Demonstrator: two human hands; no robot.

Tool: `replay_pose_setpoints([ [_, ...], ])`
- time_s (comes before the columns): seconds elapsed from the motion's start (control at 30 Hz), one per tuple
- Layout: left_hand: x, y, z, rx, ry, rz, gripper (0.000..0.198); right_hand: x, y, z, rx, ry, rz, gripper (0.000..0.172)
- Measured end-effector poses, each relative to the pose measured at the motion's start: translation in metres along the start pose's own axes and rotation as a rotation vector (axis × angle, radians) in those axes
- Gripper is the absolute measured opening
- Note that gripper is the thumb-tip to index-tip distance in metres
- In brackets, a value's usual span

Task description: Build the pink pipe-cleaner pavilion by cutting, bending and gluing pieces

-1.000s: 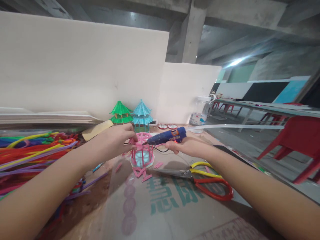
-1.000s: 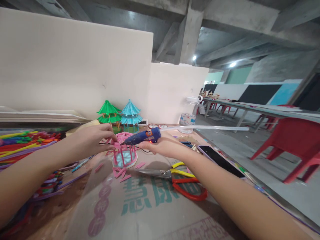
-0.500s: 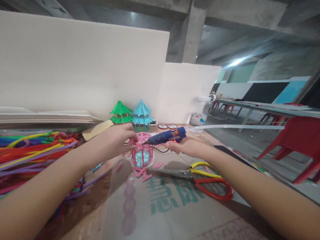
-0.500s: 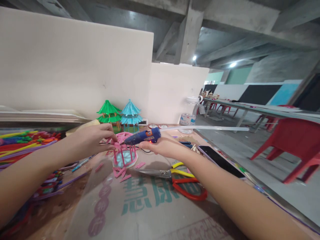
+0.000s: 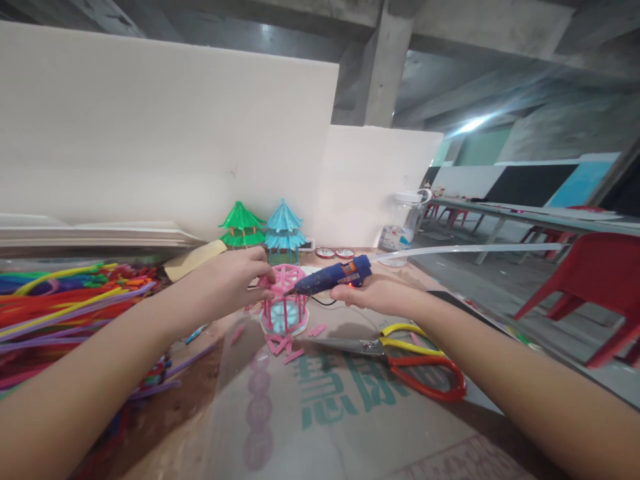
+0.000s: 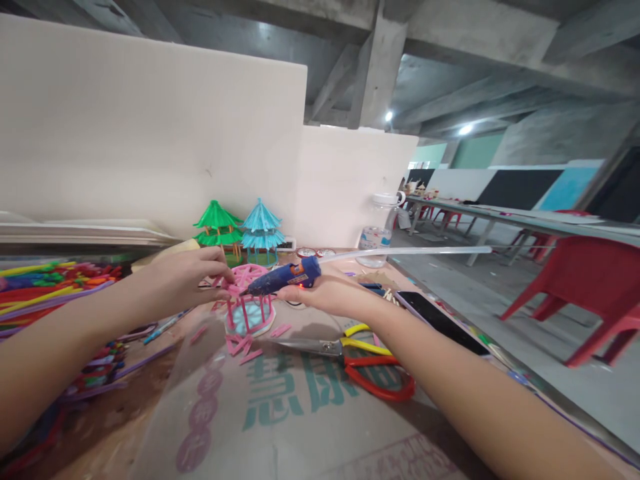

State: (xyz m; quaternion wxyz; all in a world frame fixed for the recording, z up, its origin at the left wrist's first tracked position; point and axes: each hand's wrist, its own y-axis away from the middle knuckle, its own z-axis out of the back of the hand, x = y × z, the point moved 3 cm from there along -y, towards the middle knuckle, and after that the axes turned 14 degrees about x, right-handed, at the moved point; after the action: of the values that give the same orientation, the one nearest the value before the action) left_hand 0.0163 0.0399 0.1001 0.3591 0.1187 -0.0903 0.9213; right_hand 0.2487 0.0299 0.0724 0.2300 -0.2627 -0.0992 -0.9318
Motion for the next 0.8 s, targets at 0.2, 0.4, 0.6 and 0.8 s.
replay_pose_setpoints([
  [0.2,-0.0009,0.0,0.0005,0.009,0.008,0.002,0.017,0.002,0.0005,0.0002,0.002,0.006,-0.002,0.045],
  [0.4,-0.0028,0.0005,0.0029,0.015,0.015,0.003,0.018,0.0032,0.0019,0.0003,-0.023,0.021,-0.014,0.045],
  [0.6,-0.0023,0.0002,0.0022,0.028,0.023,0.008,0.016,0.001,0.0005,0.0004,-0.043,0.022,-0.045,0.047],
  [0.8,-0.0002,0.0002,0.0009,0.006,0.015,-0.008,0.016,0.0037,-0.0003,0.0012,-0.047,0.022,-0.076,0.043],
])
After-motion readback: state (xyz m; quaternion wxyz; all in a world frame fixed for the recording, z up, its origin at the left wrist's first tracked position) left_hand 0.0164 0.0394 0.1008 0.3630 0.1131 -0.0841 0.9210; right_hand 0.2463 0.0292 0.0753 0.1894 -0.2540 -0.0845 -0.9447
